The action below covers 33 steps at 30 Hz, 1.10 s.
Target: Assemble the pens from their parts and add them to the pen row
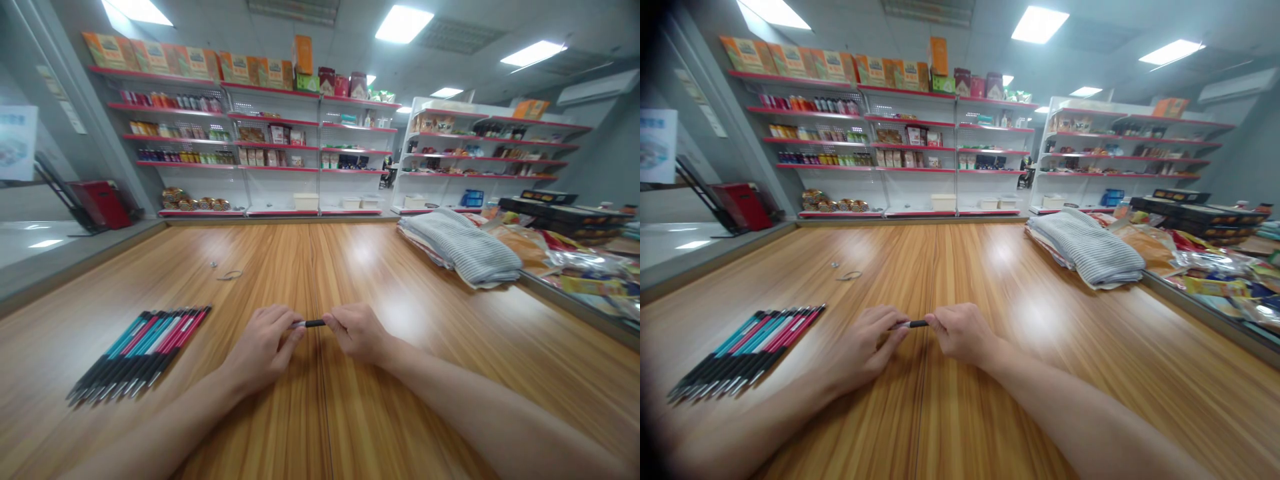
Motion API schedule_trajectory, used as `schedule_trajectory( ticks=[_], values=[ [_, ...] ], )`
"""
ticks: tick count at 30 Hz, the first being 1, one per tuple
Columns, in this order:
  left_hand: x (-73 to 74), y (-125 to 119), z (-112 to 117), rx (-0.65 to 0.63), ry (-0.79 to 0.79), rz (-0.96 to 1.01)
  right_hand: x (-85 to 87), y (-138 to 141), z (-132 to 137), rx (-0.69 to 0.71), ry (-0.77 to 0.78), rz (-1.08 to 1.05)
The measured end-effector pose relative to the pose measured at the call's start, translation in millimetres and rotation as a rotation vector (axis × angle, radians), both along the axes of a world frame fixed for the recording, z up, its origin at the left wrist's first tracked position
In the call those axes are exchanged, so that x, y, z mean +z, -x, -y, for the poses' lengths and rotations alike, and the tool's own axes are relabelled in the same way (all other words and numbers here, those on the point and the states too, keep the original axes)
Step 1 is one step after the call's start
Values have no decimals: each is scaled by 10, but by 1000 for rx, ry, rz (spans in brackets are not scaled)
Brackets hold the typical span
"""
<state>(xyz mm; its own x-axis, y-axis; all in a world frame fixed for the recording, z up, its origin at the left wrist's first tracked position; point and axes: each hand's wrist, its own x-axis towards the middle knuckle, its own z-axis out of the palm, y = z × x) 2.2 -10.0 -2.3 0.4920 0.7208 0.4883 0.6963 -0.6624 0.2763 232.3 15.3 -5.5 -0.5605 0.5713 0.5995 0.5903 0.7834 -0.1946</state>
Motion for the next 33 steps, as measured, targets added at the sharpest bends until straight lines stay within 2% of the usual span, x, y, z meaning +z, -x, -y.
schedule_trajectory(
  ticks=[4,13,22,33],
  values=[
    [26,-1,4,-22,-14,-9,0,0,-8,-1,9,-3],
    [-38,21,-29,12,-35,52,-10,0,9,18,-4,-7],
    [-29,8,-29,10,-66,-64,-14,-21,-5,11,-11,13],
    [-57,33,-49,21,-90,23,1,-18,4,19,-4,14]
  ],
)
